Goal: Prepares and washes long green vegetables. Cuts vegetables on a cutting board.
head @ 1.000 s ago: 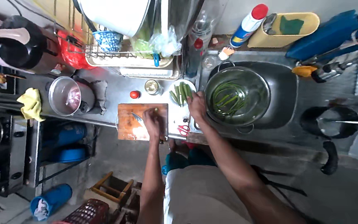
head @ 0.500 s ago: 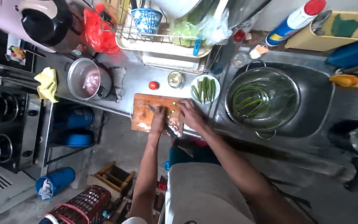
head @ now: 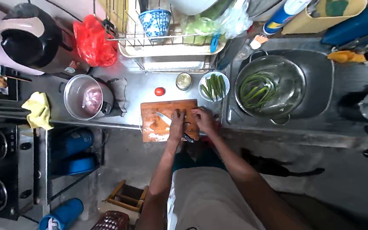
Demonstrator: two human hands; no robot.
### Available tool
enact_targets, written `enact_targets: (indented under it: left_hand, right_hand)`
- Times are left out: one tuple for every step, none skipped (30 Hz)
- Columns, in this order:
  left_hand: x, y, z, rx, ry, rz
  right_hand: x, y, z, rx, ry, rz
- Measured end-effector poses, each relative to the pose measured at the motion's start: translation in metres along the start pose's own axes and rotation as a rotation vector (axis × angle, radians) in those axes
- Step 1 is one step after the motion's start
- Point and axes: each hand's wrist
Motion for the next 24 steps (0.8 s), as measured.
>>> enact_targets:
  left_hand:
    - [0.003, 0.005, 0.002, 0.001, -0.019, 0.046]
    - [0.005, 0.010, 0.003, -0.001, -0.029, 0.077]
    - [0.007, 0.013, 0.004, -0.008, -0.027, 0.097]
    - [0.007, 0.015, 0.005, -0.020, -0.015, 0.118]
    - [0.007, 0.017, 0.006, -0.029, -0.004, 0.133]
    - [0.007, 0.019, 0.007, -0.035, 0.001, 0.140]
    - [0.006, 0.020, 0.007, -0.040, 0.007, 0.142]
    - [0.006, 0.022, 0.007, -0.041, 0.016, 0.141]
    - [0.006, 0.023, 0.007, -0.033, 0.027, 0.131]
    - [0.006, 0.025, 0.006, -0.022, 0.039, 0.117]
    - [0.008, 0.027, 0.007, -0.007, 0.054, 0.101]
    - [0.011, 0.029, 0.007, 0.005, 0.073, 0.086]
    - [0.014, 0.032, 0.007, 0.013, 0.095, 0.060]
    - [0.018, 0.036, 0.009, 0.019, 0.116, 0.023]
    - [0.022, 0.042, 0.010, 0.027, 0.136, -0.023]
    - [0.028, 0.048, 0.011, 0.032, 0.150, -0.075]
    - [0.034, 0.055, 0.011, 0.036, 0.155, -0.135]
    - [0.041, 0.062, 0.011, 0.043, 0.156, -0.198]
    - [0.048, 0.069, 0.010, 0.047, 0.146, -0.248]
    - [0.055, 0.076, 0.010, 0.054, 0.127, -0.275]
    - [0.062, 0.081, 0.008, 0.066, 0.102, -0.284]
    - [0.069, 0.084, 0.007, 0.080, 0.075, -0.278]
    - [0.075, 0.084, 0.005, 0.090, 0.052, -0.260]
    - [0.082, 0.082, 0.002, 0.086, 0.036, -0.242]
  right_hand:
    - [0.003, 0.002, -0.004, 0.036, 0.044, 0.026]
    - [0.006, 0.004, -0.007, 0.082, 0.087, 0.050]
    - [0.009, 0.007, -0.010, 0.136, 0.131, 0.079]
    - [0.012, 0.009, -0.011, 0.189, 0.177, 0.127]
    - [0.014, 0.011, -0.012, 0.228, 0.224, 0.184]
    - [0.017, 0.011, -0.012, 0.251, 0.265, 0.247]
    - [0.019, 0.013, -0.013, 0.264, 0.298, 0.327]
    - [0.021, 0.015, -0.014, 0.264, 0.315, 0.425]
    - [0.022, 0.017, -0.014, 0.266, 0.311, 0.535]
    - [0.023, 0.019, -0.015, 0.275, 0.291, 0.650]
    - [0.025, 0.022, -0.014, 0.291, 0.268, 0.762]
    - [0.027, 0.026, -0.013, 0.310, 0.249, 0.851]
    - [0.029, 0.028, -0.011, 0.329, 0.232, 0.919]
    - [0.030, 0.030, -0.010, 0.344, 0.215, 0.969]
    - [0.030, 0.030, -0.008, 0.352, 0.203, 1.004]
    - [0.029, 0.030, -0.009, 0.351, 0.199, 1.026]
    - [0.029, 0.030, -0.010, 0.348, 0.205, 1.045]
    - [0.028, 0.028, -0.013, 0.347, 0.232, 1.081]
    - [0.026, 0.026, -0.015, 0.352, 0.292, 1.140]
    - [0.025, 0.023, -0.017, 0.356, 0.374, 1.185]
    - [0.025, 0.018, -0.019, 0.344, 0.430, 1.230]
    - [0.026, 0.014, -0.019, 0.329, 0.470, 1.274]
    - [0.029, 0.011, -0.020, 0.311, 0.491, 1.323]
    - [0.031, 0.009, -0.019, 0.309, 0.521, 1.367]
Point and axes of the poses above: each hand's wrist, its own z-axis towards the middle knuckle, its own y-axis out of the palm, x = y × z, and after that the axes turned 4 degrees about -z, right-handed
